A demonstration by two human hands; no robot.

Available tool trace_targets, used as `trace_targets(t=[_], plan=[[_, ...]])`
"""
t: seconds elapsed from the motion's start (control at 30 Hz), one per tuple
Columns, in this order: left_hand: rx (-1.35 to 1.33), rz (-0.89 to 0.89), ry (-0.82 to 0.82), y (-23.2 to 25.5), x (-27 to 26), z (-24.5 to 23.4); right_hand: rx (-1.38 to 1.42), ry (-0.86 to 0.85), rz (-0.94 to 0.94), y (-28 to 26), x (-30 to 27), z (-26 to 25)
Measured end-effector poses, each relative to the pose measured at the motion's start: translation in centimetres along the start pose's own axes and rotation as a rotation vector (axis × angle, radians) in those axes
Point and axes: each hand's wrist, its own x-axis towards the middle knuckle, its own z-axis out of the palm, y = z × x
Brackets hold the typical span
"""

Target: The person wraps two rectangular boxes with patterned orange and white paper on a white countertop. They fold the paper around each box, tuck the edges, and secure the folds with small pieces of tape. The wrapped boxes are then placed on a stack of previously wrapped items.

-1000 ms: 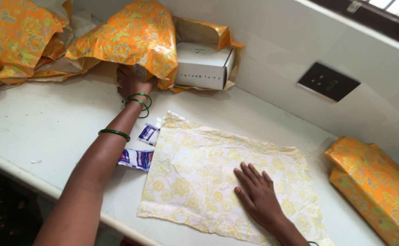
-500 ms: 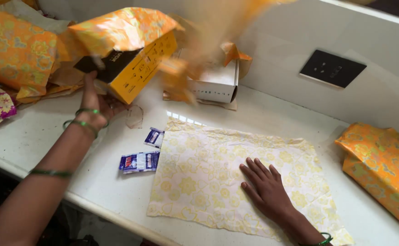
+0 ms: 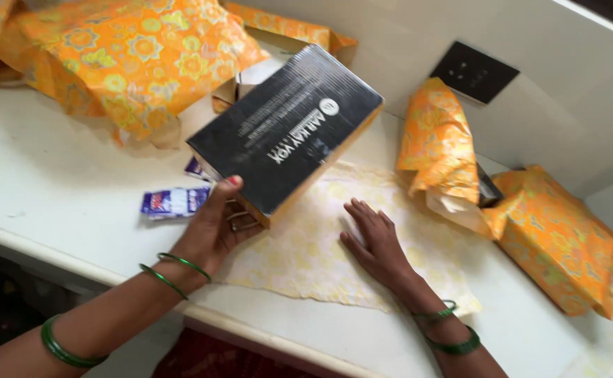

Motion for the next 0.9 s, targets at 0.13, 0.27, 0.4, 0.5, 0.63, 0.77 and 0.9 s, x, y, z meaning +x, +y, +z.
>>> trace_targets(t=[0.13,0.27,0.4,0.5,0.63,0.77,0.9], plan=[[0.002,-0.054,-0.027,-3.2,-0.1,2.3,0.178,0.031,0.206,-0.4,0.1,-0.7],[0.024,-0.011,-0.050,-4.4,0.5,2.8,0.486,0.104,0.109,-0.3,0.1,-0.4],[0.130,0.011,0.017,-5.3,0.7,2.9,0.872,0.161,0.212,0.4,-0.1,-0.4],[0.085,0.044,-0.023,-5.8,0.7,2.5,1.076,0.146,0.236,0.9,-0.1,-0.4],[0.127,0.061,-0.042,-6.4,0.9,2.0,1.060,0.146,0.168,1.0,-0.1,0.1],[-0.148,0.133,-0.096,-5.7,1.8,1.0,1.062,0.296,0.222,2.0,0.1,0.1],[-0.385,0.354,-0.071,-2.5,3.1,-0.7,0.981,0.458,0.289,3.9,0.3,-0.3]])
